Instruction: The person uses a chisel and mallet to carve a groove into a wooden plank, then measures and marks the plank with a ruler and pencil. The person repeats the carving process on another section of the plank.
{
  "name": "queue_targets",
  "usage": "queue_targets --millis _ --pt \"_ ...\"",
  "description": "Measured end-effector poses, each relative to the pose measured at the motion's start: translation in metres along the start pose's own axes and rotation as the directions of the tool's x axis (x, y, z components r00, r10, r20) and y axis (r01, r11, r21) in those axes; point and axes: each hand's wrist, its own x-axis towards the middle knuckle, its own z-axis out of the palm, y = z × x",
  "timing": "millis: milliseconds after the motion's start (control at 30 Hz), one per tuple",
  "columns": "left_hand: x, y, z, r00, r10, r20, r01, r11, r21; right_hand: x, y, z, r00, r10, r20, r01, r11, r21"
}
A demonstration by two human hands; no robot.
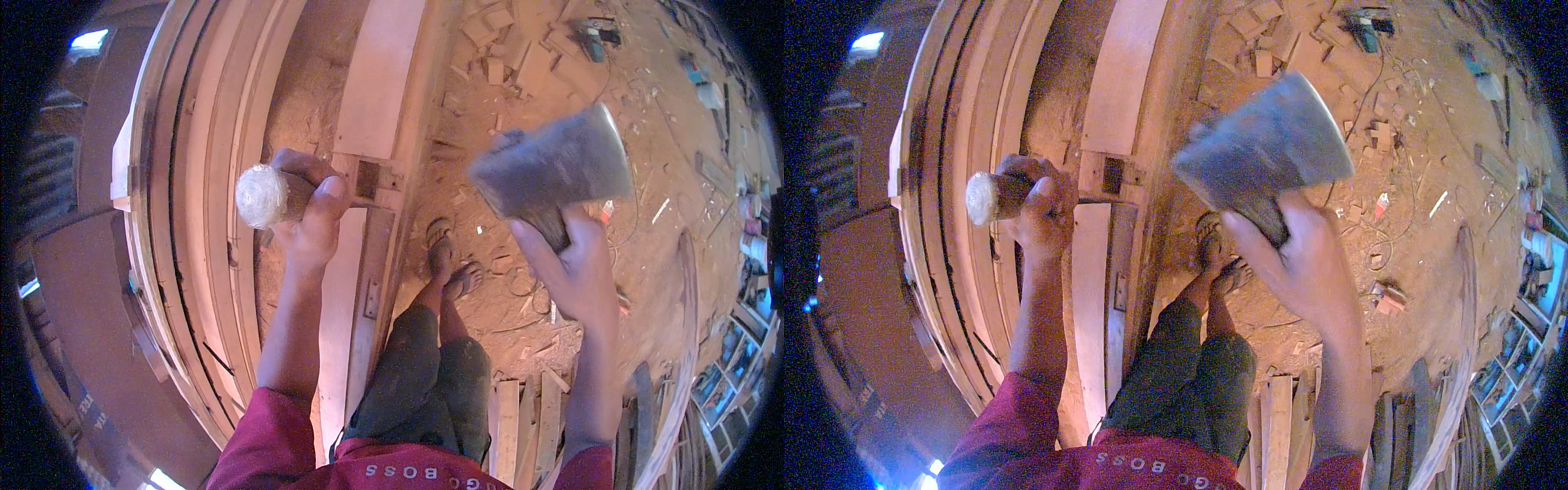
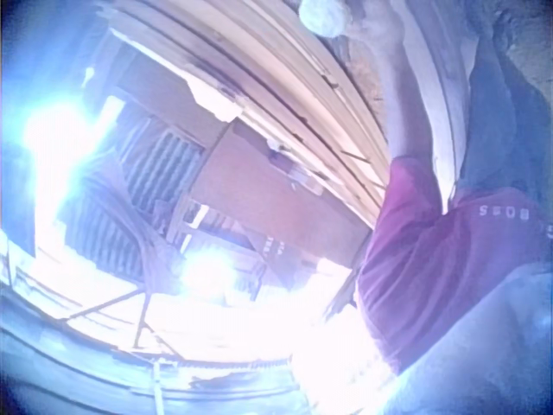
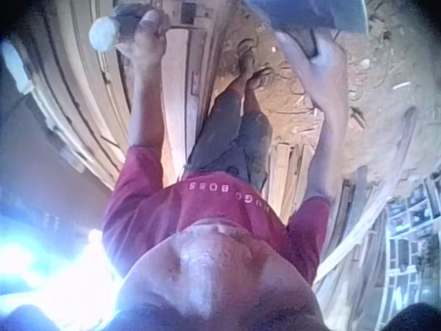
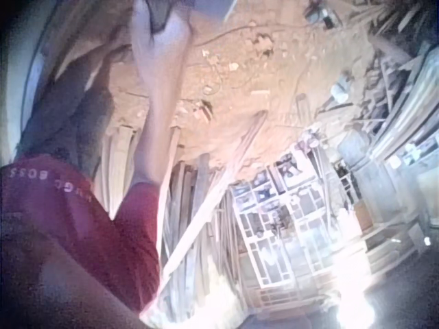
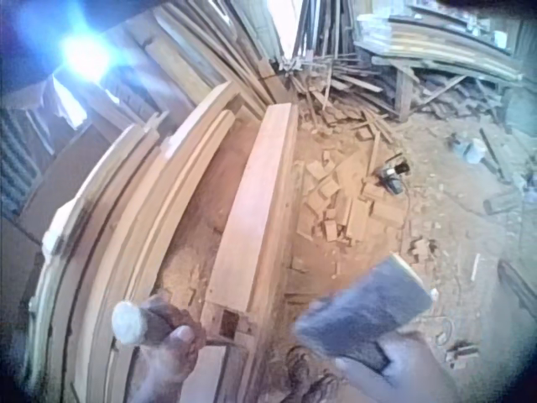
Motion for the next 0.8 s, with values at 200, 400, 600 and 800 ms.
queue_targets --millis 200,400,600,800 --pt "-0.006 -0.005 -0.016 0.995 -0.024 0.093 0.026 0.999 -0.021 0.019 -0.063 -0.011 0.935 -0.332 0.123 0.344 0.935 -0.091" --pt "-0.011 -0.012 -0.022 0.997 0.062 -0.047 -0.062 0.998 -0.013 0.037 -0.138 -0.006 0.703 -0.692 0.162 0.71 0.696 -0.107" --pt "0.002 -0.005 -0.008 0.978 -0.034 -0.205 -0.009 0.978 -0.208 0.041 -0.161 0.022 0.61 -0.609 0.508 0.793 0.459 -0.401" --pt "0.016 0.008 -0.022 0.938 -0.102 -0.332 0.019 0.969 -0.245 0.035 -0.104 0.012 0.745 -0.633 0.211 0.666 0.716 -0.207"
